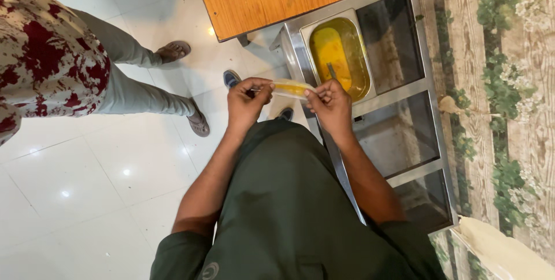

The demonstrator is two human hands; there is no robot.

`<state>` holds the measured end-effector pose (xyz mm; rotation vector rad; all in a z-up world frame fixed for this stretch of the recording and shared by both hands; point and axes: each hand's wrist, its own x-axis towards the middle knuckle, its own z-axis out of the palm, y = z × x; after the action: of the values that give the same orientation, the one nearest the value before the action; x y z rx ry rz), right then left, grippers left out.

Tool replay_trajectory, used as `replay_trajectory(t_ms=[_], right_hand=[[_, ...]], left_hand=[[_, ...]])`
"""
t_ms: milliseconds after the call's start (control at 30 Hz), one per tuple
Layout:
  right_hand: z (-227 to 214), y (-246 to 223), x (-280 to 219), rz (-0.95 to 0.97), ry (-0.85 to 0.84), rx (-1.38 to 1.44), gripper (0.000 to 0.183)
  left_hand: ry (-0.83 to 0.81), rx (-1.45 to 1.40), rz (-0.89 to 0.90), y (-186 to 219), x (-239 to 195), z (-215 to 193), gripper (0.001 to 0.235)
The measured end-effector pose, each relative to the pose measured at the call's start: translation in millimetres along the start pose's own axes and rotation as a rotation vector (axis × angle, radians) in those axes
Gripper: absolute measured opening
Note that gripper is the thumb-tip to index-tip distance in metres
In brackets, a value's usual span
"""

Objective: The person scoops a yellow liquid from a stainless steel container using a ladle and pours it into small plastic pouches. They then tie each pouch and place it on a wooden table. The process is repeated multiple times.

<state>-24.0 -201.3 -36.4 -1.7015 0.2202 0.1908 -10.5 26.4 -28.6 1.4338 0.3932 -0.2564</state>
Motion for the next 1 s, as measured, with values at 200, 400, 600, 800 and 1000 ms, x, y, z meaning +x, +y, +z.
replay_trajectory(t_ms=[200,400,600,800,1000], right_hand=[[-1,-2,-1,0.023,-0.104,0.154,0.021],[-20,-63,3,-0.418,-0.272,-0.354,0.019],[-9,-121,9,-0.619,-0.322,-0.788,0.022],[5,-149,2,-0.665,-0.365,-0.757,0.03],[7,-154,-12,-0.533,-0.45,-0.76,0.032]], left_hand=[[0.122,0.403,0.407,49,-18,1,0.013],[-0.022,0.464,0.359,84,-19,-22,0.016],[-0.144,0.357,0.352,41,-19,-65,0.014],[-0.392,-0.752,-0.618,-23,-25,-59,0.095],[-0.995,-1.182,-0.877,-6,-21,-5,0.131]])
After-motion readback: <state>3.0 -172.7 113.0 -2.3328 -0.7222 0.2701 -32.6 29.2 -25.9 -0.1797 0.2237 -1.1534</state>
